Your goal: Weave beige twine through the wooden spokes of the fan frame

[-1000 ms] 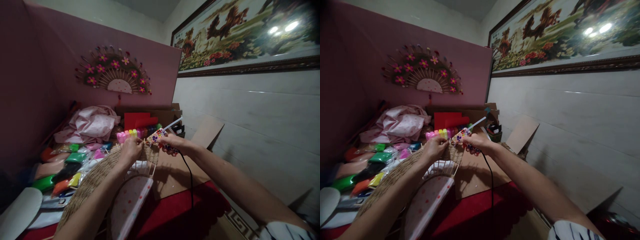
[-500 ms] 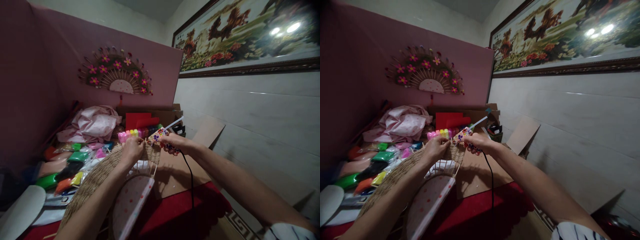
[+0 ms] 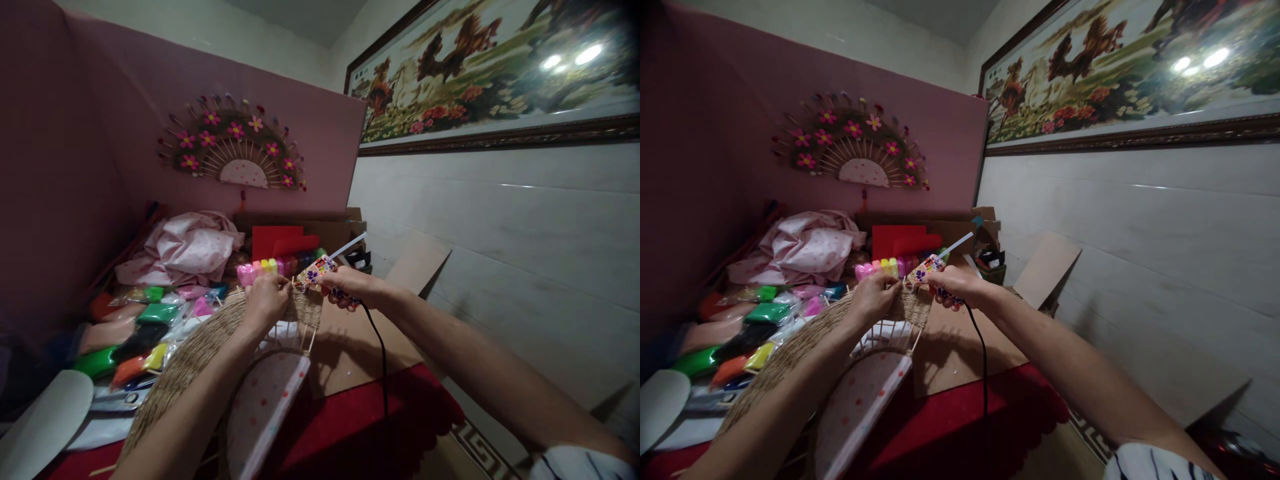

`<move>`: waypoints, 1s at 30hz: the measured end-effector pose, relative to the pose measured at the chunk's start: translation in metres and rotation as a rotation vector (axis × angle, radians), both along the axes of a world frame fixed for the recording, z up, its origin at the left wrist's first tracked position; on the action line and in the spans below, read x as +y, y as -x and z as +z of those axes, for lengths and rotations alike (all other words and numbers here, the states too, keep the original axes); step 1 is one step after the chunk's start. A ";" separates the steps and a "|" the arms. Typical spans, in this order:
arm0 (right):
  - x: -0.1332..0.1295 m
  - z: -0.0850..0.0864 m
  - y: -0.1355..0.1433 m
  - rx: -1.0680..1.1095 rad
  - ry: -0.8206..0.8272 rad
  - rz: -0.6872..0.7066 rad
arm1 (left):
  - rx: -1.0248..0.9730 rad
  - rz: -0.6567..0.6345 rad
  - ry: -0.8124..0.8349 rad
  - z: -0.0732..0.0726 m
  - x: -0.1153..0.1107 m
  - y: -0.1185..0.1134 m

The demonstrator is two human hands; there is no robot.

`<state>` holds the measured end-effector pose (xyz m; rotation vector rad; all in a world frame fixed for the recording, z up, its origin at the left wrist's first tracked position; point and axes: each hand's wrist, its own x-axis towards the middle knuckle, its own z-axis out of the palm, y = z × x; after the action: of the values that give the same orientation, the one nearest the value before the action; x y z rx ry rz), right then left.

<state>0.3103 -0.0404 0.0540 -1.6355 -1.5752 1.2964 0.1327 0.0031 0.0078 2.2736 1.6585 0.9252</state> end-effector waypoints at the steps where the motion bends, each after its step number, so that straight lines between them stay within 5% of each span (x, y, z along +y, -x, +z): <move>1: 0.000 0.000 0.000 -0.003 0.001 -0.006 | -0.001 0.000 0.000 0.000 0.000 0.000; 30: -0.002 0.006 -0.003 -0.050 0.024 0.000 | 0.016 0.009 0.035 0.000 0.000 -0.002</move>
<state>0.3129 -0.0426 0.0596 -1.6948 -1.5950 1.2880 0.1343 0.0030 0.0079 2.2581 1.6797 0.8747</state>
